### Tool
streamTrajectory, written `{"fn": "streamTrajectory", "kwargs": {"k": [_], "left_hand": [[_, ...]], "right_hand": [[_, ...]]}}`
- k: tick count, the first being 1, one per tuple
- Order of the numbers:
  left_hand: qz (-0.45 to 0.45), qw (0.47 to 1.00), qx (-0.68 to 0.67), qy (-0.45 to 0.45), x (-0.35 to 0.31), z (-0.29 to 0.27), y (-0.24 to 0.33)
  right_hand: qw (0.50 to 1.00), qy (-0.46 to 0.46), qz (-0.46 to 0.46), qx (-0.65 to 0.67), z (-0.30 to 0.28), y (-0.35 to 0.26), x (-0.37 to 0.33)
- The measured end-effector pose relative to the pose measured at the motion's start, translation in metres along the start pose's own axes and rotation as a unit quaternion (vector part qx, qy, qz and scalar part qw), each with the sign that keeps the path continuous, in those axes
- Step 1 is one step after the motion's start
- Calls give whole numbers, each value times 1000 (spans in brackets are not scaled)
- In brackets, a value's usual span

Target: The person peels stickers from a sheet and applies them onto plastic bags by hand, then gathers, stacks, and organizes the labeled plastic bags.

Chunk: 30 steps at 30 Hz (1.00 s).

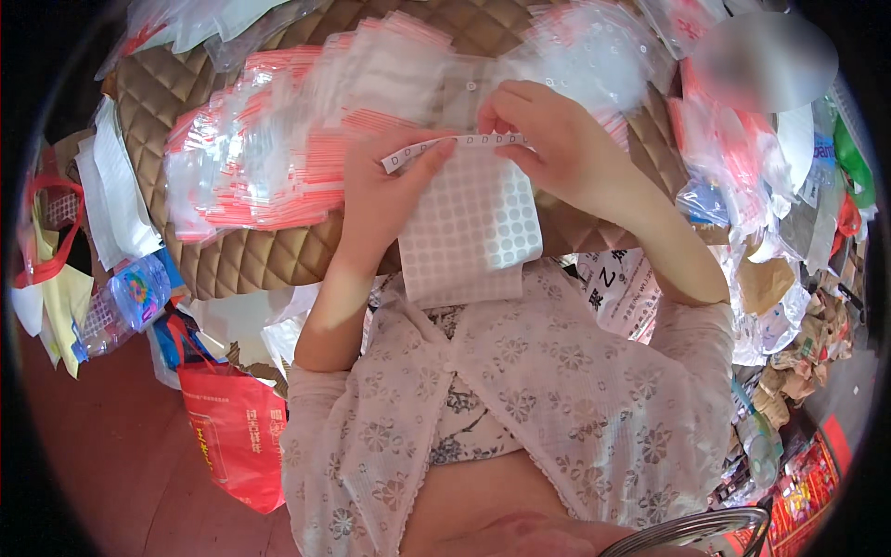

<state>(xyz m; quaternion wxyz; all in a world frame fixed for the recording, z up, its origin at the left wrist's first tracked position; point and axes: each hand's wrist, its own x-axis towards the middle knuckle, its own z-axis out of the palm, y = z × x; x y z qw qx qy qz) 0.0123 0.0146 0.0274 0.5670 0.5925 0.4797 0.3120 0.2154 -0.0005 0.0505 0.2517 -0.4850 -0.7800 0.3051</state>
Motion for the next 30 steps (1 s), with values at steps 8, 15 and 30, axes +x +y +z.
{"fn": "streamTrajectory", "kwargs": {"k": [8,15,30], "left_hand": [[-45,999,-6,16,-5,-2,-2],[-122,964,-231,51,-11,-4,-13],[303,855,420,-3,14,-6,-55]], "right_hand": [[998,41,-5,-49,15,-4,-3],[950,39,-181,-252,23,-2,-5],[989,-42,27,-136,39,53,102]]}}
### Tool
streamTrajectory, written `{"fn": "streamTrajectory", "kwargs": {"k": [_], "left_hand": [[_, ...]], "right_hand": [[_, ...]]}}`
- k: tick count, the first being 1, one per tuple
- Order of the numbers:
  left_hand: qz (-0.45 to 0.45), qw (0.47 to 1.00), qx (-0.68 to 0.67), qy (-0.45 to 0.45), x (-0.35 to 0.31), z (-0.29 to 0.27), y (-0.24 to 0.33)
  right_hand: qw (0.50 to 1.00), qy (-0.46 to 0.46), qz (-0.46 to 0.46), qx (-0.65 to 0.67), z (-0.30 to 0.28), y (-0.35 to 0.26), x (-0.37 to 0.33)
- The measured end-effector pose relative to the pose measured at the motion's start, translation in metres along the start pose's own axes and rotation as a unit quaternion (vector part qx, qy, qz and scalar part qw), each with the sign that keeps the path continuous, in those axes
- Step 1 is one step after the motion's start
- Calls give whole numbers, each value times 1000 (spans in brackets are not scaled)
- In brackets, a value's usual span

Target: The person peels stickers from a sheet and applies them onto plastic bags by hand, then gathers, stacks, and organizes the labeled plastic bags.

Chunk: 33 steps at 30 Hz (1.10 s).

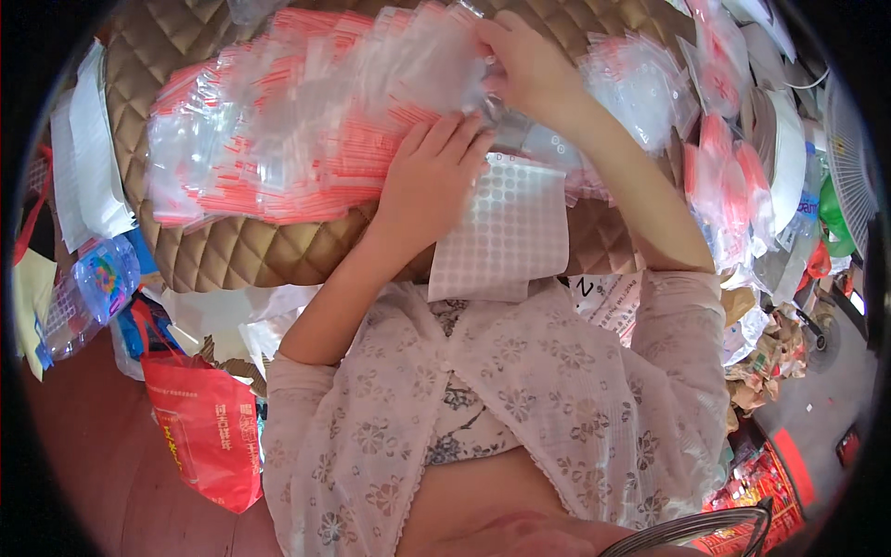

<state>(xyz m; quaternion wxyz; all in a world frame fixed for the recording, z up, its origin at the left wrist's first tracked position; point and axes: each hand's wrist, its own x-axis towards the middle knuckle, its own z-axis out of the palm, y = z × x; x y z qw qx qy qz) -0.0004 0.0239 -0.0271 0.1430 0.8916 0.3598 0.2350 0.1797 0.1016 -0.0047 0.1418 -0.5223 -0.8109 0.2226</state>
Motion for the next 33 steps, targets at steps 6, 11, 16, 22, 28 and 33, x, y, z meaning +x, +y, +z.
{"fn": "streamTrajectory", "kwargs": {"k": [6,11,16,22,28,33], "left_hand": [[-38,999,24,22,-2,3,0],[-4,1000,1,9,-2,7,2],[-27,999,-18,26,-1,4,1],[-17,1000,10,16,-3,6,2],[-22,999,-12,24,-2,5,3],[-30,998,44,14,0,5,2]], "right_hand": [[997,-15,51,-49,-25,5,-4],[981,-99,40,161,-8,4,9],[975,-2,36,-217,-13,-9,7],[994,-54,59,-79,-27,-8,1],[948,244,-108,-173,-3,1,1],[981,120,-113,-105,-10,10,11]]}}
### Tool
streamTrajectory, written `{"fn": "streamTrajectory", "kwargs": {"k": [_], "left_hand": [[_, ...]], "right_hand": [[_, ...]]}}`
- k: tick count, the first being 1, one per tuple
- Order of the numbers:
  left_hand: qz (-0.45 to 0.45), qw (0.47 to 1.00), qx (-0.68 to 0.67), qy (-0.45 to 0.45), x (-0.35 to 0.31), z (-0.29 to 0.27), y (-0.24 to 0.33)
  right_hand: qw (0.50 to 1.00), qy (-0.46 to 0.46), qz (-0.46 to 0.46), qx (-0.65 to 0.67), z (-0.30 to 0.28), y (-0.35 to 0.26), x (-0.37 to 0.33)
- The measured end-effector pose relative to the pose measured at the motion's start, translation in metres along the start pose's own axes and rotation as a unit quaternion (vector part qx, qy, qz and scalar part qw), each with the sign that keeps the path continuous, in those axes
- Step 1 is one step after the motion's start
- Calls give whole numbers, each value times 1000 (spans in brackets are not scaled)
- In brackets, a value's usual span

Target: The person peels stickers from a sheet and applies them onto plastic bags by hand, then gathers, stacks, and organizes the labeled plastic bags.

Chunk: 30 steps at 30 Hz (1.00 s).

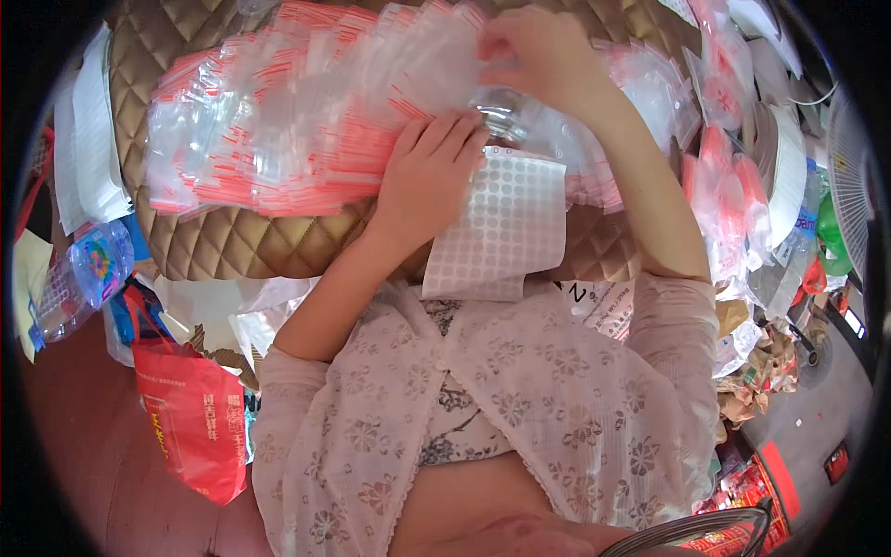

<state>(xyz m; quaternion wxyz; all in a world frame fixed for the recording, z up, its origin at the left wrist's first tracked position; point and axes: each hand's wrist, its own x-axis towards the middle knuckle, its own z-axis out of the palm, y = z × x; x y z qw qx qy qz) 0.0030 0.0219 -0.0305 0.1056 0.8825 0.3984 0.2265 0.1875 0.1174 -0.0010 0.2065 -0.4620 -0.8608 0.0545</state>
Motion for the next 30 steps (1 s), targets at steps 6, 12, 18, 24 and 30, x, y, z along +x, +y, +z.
{"fn": "streamTrajectory", "kwargs": {"k": [6,12,18,24,30], "left_hand": [[25,994,-102,21,2,-16,3],[-271,860,-432,-23,-1,-32,15],[-338,742,-576,-63,5,-36,30],[-324,725,-605,-59,-1,-36,31],[-335,761,-554,-40,-3,-32,30]], "right_hand": [[975,-173,111,-87,-1,-10,-8],[968,-132,127,170,-34,-7,-37],[949,-128,68,279,-61,-60,-63],[970,-72,69,223,-62,-74,-75],[986,-60,61,143,-54,-87,-79]]}}
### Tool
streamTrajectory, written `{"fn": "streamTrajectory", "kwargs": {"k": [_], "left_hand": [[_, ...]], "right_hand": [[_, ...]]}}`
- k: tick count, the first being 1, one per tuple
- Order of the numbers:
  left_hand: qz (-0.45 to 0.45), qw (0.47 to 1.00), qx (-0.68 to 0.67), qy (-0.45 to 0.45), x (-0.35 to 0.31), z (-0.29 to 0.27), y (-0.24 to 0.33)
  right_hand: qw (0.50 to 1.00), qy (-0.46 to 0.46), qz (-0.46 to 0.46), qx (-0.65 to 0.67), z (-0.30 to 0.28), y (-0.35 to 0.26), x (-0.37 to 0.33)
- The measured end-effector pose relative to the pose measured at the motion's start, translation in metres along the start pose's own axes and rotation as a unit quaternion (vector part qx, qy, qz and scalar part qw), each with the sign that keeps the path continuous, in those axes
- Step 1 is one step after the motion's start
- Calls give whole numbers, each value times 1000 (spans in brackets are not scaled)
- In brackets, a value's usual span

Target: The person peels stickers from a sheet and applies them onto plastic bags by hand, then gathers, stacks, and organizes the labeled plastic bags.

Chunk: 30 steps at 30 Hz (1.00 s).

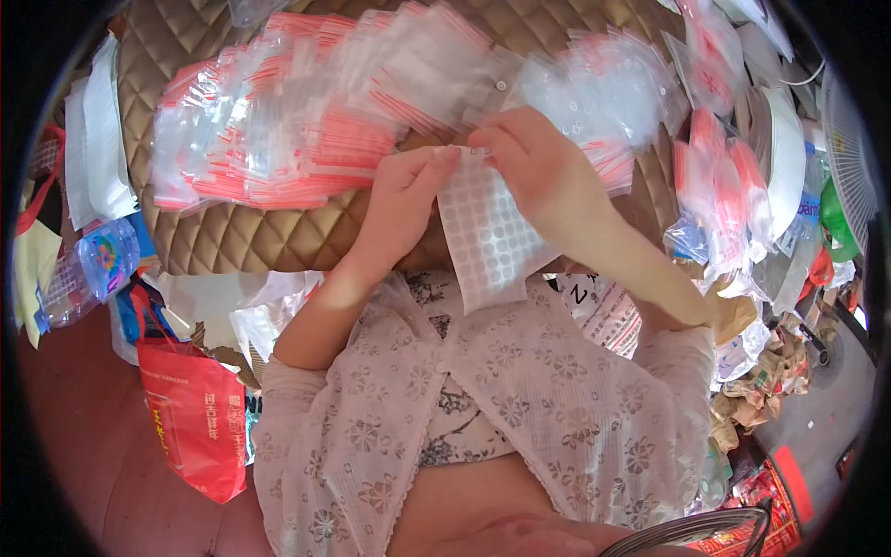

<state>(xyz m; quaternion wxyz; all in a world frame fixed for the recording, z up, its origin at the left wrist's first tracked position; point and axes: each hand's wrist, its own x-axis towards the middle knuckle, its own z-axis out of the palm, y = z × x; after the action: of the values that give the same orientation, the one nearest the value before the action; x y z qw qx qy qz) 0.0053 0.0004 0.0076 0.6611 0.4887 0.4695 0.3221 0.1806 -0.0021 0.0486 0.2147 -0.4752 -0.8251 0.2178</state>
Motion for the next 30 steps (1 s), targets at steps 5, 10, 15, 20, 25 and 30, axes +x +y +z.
{"fn": "streamTrajectory", "kwargs": {"k": [5,10,15,20,25,30], "left_hand": [[4,997,61,38,5,-9,-1],[348,762,541,77,28,-16,-10],[333,757,561,24,34,-15,-27],[368,754,542,55,35,-16,-26],[334,749,570,42,35,-14,-29],[375,759,531,34,37,-13,-28]], "right_hand": [[983,-7,-118,-142,3,2,0],[969,-42,103,221,-4,68,52],[993,-62,45,86,27,95,90],[978,-69,116,-160,6,87,77],[991,-48,124,29,5,84,83],[992,-57,69,-93,26,84,87]]}}
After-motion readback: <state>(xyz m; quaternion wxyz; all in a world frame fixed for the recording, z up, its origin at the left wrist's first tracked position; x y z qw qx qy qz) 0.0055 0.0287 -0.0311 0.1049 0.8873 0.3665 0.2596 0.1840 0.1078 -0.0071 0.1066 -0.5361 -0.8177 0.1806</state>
